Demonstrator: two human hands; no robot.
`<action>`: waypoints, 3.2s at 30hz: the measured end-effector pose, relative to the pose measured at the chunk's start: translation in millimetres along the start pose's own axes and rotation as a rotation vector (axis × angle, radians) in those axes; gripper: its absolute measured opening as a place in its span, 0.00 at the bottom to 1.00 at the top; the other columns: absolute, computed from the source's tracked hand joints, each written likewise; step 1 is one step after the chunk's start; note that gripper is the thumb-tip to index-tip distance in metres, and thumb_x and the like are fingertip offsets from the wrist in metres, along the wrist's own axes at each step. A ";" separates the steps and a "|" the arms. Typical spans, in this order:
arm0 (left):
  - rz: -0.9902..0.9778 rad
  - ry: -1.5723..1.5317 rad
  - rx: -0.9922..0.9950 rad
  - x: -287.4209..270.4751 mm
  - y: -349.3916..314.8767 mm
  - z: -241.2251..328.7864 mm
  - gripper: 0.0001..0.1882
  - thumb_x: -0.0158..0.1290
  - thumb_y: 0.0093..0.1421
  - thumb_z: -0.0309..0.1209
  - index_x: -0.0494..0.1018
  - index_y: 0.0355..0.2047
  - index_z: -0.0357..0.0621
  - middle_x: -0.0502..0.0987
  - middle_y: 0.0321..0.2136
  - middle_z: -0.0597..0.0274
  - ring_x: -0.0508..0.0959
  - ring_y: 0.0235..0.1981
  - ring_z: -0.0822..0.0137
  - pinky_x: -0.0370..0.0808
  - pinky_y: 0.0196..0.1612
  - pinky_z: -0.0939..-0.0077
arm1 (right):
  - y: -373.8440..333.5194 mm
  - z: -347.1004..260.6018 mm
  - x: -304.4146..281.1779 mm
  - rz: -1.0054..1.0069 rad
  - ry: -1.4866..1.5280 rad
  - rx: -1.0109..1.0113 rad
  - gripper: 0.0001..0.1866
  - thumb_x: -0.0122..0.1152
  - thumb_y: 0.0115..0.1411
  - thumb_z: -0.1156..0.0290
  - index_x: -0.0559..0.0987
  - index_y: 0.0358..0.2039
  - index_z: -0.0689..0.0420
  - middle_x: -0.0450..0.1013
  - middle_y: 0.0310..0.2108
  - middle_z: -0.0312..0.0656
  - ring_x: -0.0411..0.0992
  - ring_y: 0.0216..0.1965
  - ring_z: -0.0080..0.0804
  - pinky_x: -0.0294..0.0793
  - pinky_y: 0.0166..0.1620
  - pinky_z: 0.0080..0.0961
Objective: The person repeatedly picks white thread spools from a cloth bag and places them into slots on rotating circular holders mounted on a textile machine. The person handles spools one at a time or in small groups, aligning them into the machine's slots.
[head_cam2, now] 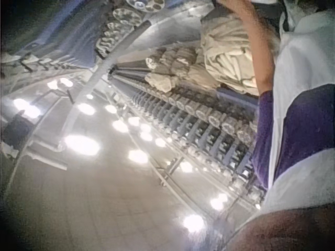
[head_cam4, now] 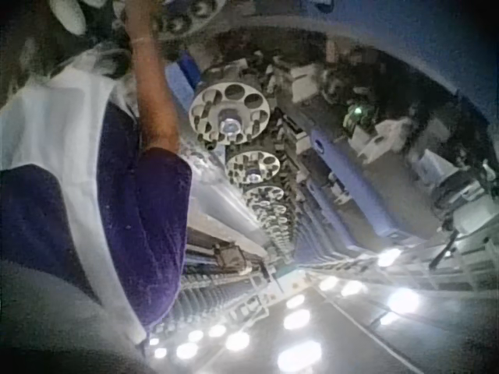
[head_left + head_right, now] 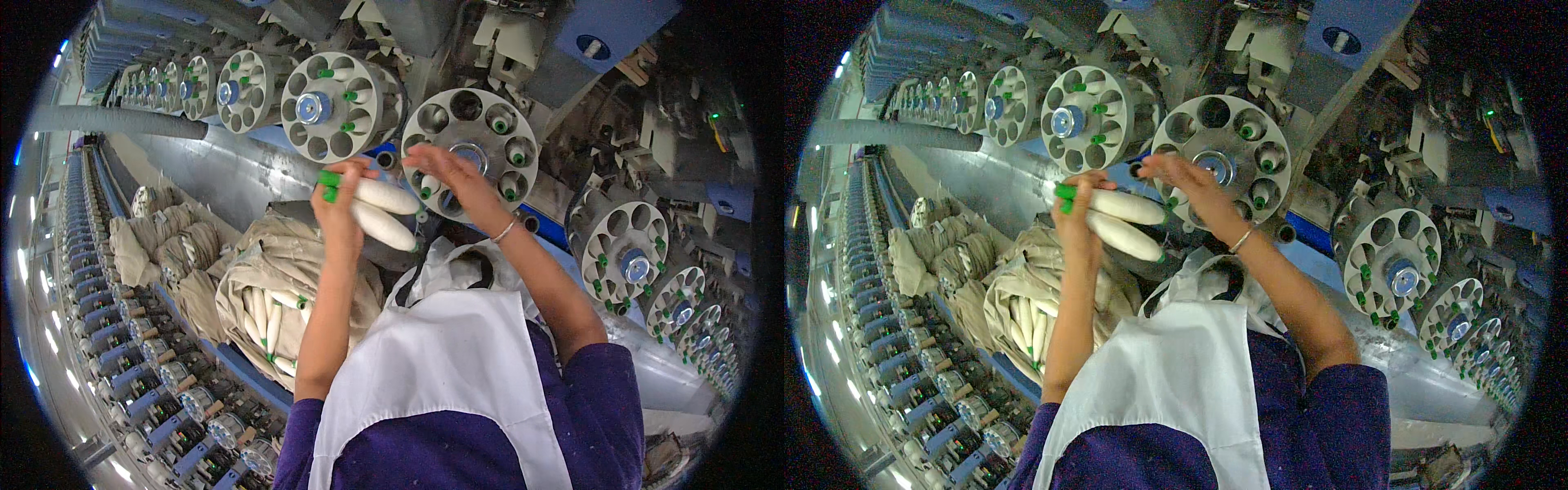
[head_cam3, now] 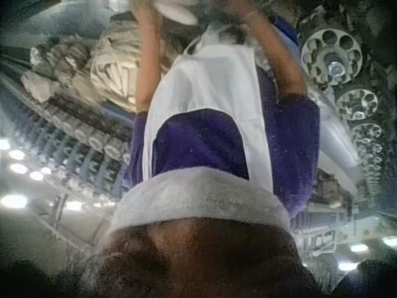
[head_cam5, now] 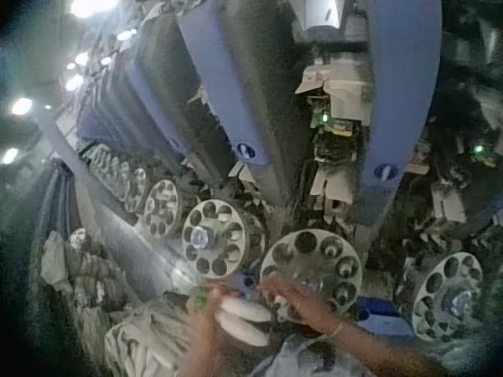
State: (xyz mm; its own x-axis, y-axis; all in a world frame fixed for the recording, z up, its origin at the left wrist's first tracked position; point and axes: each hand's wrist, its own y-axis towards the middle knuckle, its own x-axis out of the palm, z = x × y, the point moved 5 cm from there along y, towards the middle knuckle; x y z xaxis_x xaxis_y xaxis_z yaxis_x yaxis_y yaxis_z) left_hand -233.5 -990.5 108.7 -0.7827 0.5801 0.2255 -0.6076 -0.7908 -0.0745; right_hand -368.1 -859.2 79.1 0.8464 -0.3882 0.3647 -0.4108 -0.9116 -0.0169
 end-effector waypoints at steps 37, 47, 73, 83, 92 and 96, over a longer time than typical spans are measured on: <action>0.185 -0.387 -0.172 -55.3 -53.4 -16.4 0.15 0.47 0.66 0.42 0.67 0.31 0.43 0.74 0.35 0.52 0.78 0.39 0.54 0.74 0.45 0.58 | -33.8 -13.4 2.6 -0.020 -1.242 -0.218 0.10 0.56 0.60 0.64 0.71 0.32 0.58 0.73 0.29 0.47 0.74 0.28 0.46 0.71 0.31 0.40; -0.335 0.295 0.184 57.5 -49.6 -27.2 0.10 0.56 0.54 0.20 0.69 0.36 0.37 0.76 0.40 0.53 0.76 0.44 0.62 0.70 0.48 0.71 | -33.4 -34.1 -43.5 -0.028 -1.131 -0.114 0.09 0.61 0.55 0.67 0.76 0.27 0.61 0.67 0.34 0.42 0.69 0.37 0.36 0.71 0.40 0.31; 0.247 -0.595 -0.043 -92.9 -14.2 5.7 0.14 0.49 0.65 0.40 0.70 0.44 0.42 0.75 0.39 0.57 0.76 0.41 0.62 0.73 0.51 0.64 | 11.0 31.4 72.6 -0.508 -0.620 0.208 0.25 0.55 0.60 0.51 0.70 0.47 0.60 0.75 0.32 0.52 0.76 0.35 0.46 0.72 0.40 0.38; 0.351 -0.538 0.134 -112.9 -14.1 32.4 0.14 0.49 0.65 0.40 0.71 0.40 0.41 0.74 0.38 0.56 0.75 0.40 0.62 0.73 0.53 0.64 | 27.9 64.7 38.2 -0.129 -0.390 0.312 0.16 0.50 0.66 0.58 0.74 0.33 0.59 0.74 0.25 0.39 0.73 0.24 0.28 0.69 0.26 0.29; 0.390 -0.627 -0.070 -109.7 1.2 -7.3 0.14 0.49 0.65 0.39 0.70 0.39 0.39 0.74 0.37 0.55 0.76 0.39 0.61 0.74 0.52 0.62 | 23.4 35.6 13.2 0.009 0.166 0.136 0.12 0.43 0.69 0.64 0.66 0.29 0.55 0.66 0.24 0.33 0.71 0.30 0.25 0.74 0.51 0.31; 0.437 -0.641 -0.172 -98.9 21.0 -4.2 0.15 0.49 0.65 0.40 0.69 0.39 0.39 0.74 0.36 0.56 0.76 0.40 0.60 0.74 0.52 0.61 | 12.2 22.1 -26.2 0.279 0.231 0.041 0.12 0.46 0.69 0.64 0.67 0.29 0.56 0.62 0.19 0.33 0.62 0.21 0.22 0.71 0.35 0.23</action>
State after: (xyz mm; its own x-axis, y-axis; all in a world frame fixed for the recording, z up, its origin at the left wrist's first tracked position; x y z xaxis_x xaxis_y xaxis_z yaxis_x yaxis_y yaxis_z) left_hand -169.4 -1063.7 80.7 -0.7564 -0.0426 0.6528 -0.3170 -0.8491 -0.4226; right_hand -387.8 -863.2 48.8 0.6028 -0.5859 0.5416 -0.5969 -0.7816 -0.1811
